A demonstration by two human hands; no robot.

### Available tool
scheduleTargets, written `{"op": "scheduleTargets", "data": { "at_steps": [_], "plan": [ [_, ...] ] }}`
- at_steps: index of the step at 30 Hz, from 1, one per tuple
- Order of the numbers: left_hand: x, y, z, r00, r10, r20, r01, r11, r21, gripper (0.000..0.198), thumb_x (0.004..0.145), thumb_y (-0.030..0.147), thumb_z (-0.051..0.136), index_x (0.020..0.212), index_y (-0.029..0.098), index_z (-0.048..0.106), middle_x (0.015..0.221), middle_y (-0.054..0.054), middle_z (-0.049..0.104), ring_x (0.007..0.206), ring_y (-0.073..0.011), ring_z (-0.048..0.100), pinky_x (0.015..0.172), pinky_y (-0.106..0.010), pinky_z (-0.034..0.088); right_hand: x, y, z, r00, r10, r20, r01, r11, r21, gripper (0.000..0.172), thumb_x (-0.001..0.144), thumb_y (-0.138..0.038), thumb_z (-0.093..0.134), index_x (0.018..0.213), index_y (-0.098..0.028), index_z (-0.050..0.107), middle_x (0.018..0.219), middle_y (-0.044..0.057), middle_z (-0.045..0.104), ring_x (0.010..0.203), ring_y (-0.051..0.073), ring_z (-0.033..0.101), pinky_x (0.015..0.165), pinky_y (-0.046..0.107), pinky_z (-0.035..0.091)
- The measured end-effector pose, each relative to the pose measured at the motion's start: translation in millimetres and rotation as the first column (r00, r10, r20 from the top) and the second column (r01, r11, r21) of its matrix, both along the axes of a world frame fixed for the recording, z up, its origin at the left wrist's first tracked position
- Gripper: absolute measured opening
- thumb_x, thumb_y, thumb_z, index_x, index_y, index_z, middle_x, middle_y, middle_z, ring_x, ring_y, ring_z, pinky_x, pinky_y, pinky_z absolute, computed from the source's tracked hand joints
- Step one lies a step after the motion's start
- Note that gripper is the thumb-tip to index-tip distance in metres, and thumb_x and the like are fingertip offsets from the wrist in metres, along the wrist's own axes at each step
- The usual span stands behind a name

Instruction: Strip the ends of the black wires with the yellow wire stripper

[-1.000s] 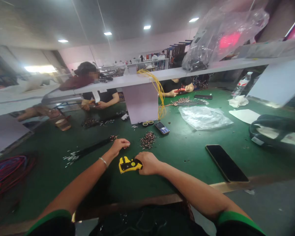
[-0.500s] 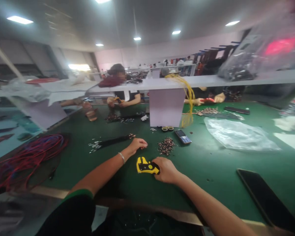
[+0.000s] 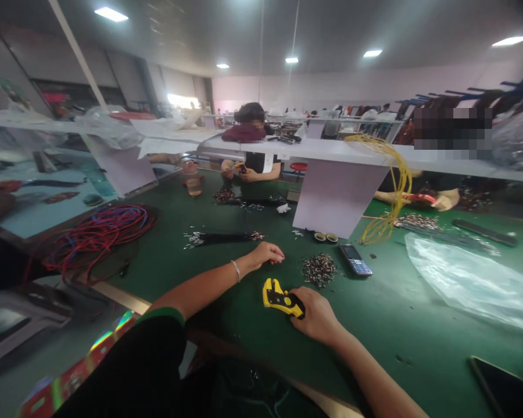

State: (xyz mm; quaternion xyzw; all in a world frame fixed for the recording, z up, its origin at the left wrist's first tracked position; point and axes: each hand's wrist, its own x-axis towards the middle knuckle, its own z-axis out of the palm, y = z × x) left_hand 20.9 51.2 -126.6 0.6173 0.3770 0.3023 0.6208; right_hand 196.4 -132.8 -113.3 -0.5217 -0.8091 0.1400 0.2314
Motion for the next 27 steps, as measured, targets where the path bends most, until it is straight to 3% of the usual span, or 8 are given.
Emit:
{"op": "scheduleTargets", "data": {
  "at_steps": [10,15,18,22,27],
  "plan": [
    [-2,-6,8.4,0.999,-0.019,0.028,0.020,0.999,-0.032,0.015,0.057,0.017,0.073,0.069,0.010,0.071,0.059,-0.003,0.066,0.053,-0.0084,0.054,0.053,-0.022,0.039,0,0,-8.9,0.999,0.005,-0.047,-0.002,0.998,0.061,0.045,0.060,-0.020,0.057,0.104,-0.013,0.062,0.097,0.013,0.066,0.089,0.028,0.062,0.081,0.038,0.049],
    [-3,-7,13.0,0.999,-0.007,0.042,0.009,0.999,-0.049,0.013,0.057,0.016,0.073,0.068,0.010,0.070,0.057,-0.002,0.066,0.051,-0.0084,0.054,0.053,-0.022,0.040,6,-1,-8.1,0.969,-0.062,-0.239,0.074,0.996,0.043,0.041,0.065,-0.027,0.056,0.105,-0.015,0.062,0.095,0.011,0.067,0.082,0.026,0.063,0.076,0.037,0.052],
    [0,-14,16.3,0.999,0.005,0.047,-0.002,0.998,-0.060,0.010,0.059,0.015,0.072,0.067,0.010,0.070,0.055,0.000,0.064,0.049,-0.0079,0.053,0.053,-0.022,0.040,13,0,-4.3,0.887,-0.176,-0.426,0.177,0.983,-0.036,0.044,0.067,-0.033,0.061,0.107,-0.015,0.061,0.097,0.011,0.068,0.085,0.027,0.065,0.078,0.038,0.053],
    [12,-35,22.0,0.998,-0.054,0.038,0.057,0.995,-0.084,0.011,0.059,0.013,0.073,0.069,0.010,0.071,0.056,0.000,0.065,0.053,-0.0097,0.056,0.053,-0.022,0.040,21,1,6.3,0.690,-0.286,-0.665,0.213,0.958,-0.191,0.041,0.068,-0.037,0.068,0.103,-0.015,0.064,0.091,0.009,0.070,0.077,0.025,0.065,0.073,0.036,0.054],
    [32,-58,28.1,0.986,-0.167,0.028,0.169,0.980,-0.103,0.010,0.061,0.014,0.075,0.069,0.010,0.072,0.055,0.001,0.065,0.049,-0.0081,0.053,0.055,-0.023,0.042,28,3,14.3,0.501,-0.328,-0.801,0.242,0.942,-0.235,0.039,0.067,-0.034,0.072,0.100,-0.015,0.068,0.083,0.007,0.069,0.078,0.023,0.063,0.070,0.032,0.051]
  ]
}}
